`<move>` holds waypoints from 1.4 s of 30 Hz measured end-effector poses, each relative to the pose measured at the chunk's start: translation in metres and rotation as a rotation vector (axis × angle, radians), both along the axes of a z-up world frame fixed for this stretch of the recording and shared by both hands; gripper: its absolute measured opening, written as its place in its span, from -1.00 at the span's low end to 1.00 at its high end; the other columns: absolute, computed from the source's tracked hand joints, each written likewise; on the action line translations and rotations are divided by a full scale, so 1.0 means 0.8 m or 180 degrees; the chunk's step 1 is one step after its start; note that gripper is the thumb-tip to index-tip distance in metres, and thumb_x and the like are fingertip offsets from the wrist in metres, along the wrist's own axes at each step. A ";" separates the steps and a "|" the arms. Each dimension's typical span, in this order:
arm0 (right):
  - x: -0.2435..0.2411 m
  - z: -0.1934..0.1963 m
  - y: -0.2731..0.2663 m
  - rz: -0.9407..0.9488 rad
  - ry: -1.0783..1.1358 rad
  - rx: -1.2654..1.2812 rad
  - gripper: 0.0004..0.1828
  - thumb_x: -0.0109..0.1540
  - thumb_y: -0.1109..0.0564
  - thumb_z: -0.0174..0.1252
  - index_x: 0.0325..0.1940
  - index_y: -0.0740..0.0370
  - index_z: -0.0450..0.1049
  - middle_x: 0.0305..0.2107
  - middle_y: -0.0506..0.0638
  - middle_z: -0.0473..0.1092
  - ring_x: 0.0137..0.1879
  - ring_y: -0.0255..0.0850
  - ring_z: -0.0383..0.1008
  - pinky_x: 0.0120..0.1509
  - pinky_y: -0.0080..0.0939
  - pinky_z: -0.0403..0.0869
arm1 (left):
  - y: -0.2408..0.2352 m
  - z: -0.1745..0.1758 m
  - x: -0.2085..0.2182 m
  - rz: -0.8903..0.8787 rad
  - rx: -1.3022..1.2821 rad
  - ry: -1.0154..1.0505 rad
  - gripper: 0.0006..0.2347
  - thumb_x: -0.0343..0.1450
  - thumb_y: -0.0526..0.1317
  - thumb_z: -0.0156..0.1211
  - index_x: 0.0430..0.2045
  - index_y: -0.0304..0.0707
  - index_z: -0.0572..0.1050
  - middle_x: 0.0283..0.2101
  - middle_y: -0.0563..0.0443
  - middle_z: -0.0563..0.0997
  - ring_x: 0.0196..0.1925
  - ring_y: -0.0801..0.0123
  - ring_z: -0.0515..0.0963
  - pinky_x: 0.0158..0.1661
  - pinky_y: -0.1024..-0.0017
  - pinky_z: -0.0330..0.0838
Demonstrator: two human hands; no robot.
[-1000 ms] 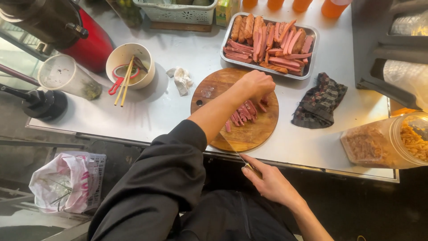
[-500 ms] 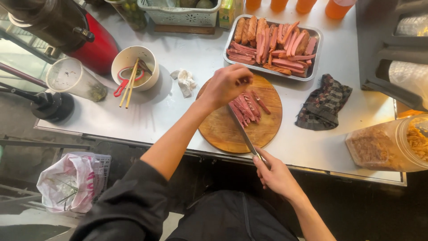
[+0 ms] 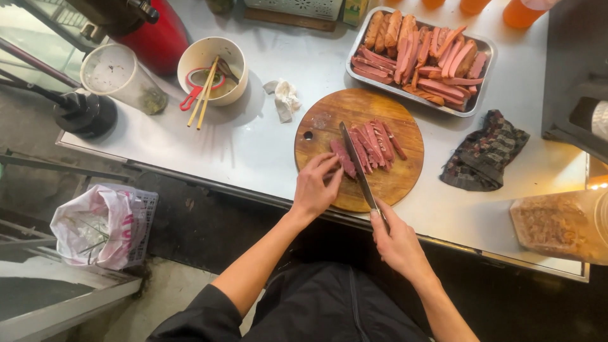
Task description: The person slices a piece of cooked meat into thin strips on a wooden cutting board using a knife. The sliced meat is then transferred to a metal tray containing other sliced meat.
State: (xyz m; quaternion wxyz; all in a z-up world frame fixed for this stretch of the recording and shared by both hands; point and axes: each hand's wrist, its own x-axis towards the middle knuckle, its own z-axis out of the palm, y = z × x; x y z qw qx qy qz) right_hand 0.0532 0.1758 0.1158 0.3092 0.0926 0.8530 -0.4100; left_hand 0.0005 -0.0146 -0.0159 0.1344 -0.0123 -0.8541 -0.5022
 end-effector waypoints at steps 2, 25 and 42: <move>0.000 0.018 -0.008 0.0114 0.0060 0.0141 -0.42 0.41 -0.19 -0.17 0.49 -0.07 0.28 -0.23 0.25 0.50 -0.14 0.12 0.51 0.00 0.08 0.51 | 0.009 0.012 -0.005 0.0131 0.0136 -0.0061 -0.73 0.43 -0.29 0.28 -0.02 -0.43 0.59 0.03 -0.25 0.56 0.01 0.00 0.67 -0.16 0.43 0.68; 0.010 0.021 -0.026 0.0500 0.0309 0.0643 -0.41 0.41 -0.25 -0.32 0.50 -0.19 0.20 0.07 0.41 0.48 0.22 0.40 0.45 0.34 0.38 0.38 | 0.021 -0.004 -0.014 0.0174 -0.0352 -0.0010 -0.69 0.45 -0.22 0.19 0.08 -0.19 0.57 0.24 -0.12 0.52 0.27 0.04 0.54 0.21 0.25 0.47; 0.013 0.017 -0.022 0.0528 -0.0138 0.1067 -0.40 0.37 -0.24 -0.32 0.53 -0.33 0.07 -0.05 0.37 0.50 0.14 0.51 0.37 0.18 0.32 0.34 | 0.020 0.021 -0.011 -0.0041 -0.0218 0.0124 -0.72 0.46 -0.33 0.15 0.06 -0.38 0.54 0.25 -0.19 0.51 0.27 0.02 0.54 0.28 0.22 0.39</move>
